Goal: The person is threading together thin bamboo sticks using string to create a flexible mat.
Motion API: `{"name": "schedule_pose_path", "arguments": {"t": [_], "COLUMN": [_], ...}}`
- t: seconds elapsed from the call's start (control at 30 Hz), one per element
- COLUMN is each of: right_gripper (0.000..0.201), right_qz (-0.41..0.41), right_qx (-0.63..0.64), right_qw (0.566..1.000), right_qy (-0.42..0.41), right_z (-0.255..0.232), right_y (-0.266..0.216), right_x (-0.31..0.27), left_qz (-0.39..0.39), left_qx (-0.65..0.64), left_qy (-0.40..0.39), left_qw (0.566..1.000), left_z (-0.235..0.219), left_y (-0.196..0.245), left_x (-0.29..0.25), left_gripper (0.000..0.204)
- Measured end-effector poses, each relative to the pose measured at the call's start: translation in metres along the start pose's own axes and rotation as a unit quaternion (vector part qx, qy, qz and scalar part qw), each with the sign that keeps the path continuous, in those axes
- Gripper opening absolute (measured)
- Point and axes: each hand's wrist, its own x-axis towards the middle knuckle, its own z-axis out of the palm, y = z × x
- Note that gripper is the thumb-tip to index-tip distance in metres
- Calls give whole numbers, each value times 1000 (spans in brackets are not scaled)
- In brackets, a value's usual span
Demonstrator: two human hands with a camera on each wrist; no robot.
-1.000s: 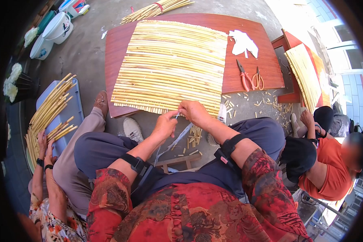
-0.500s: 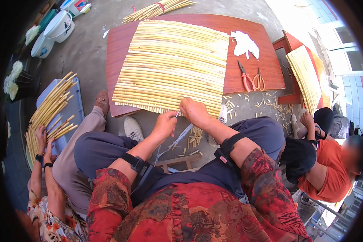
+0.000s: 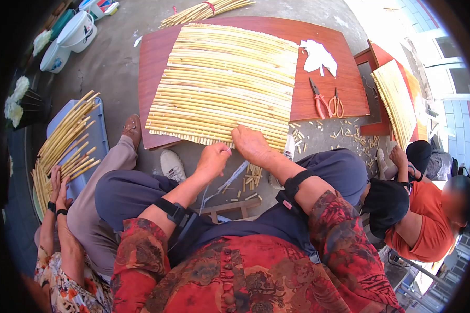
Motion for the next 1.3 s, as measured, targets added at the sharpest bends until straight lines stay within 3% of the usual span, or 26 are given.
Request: {"name": "schedule_pose_path", "arguments": {"t": [0.27,0.33,0.43,0.83,0.97,1.17,1.3], "right_gripper": [17,14,12,18,15,11,11], "right_qz": [-9,-9,23,55,27,44,61], "right_qx": [-13,15,68,200,188,192,189], "right_qw": [1000,1000,997,978,980,980,980], "right_qy": [11,16,22,7,54,2,7], "right_z": [1,3,4,-10,-9,-8,-5], "right_y": [-1,1,3,4,2,5,5], "right_x": [-2,-2,-2,-6,-7,-3,-2], "left_qz": [-15,-80,-105,-135,-122,-95,-26], "left_qx": [-63,-125,-180,-133,-127,-54,35], "left_qy": [-8,-4,9,-1,-5,-13,-11], "left_qw": [998,989,978,982,984,994,999], "left_z": [-4,-6,-9,-13,-12,-9,-4], "left_y": [13,25,19,23,23,15,-2], "left_x": [-8,-14,-14,-15,-16,-15,-9], "left_gripper": [12,12,11,10,11,13,15]}}
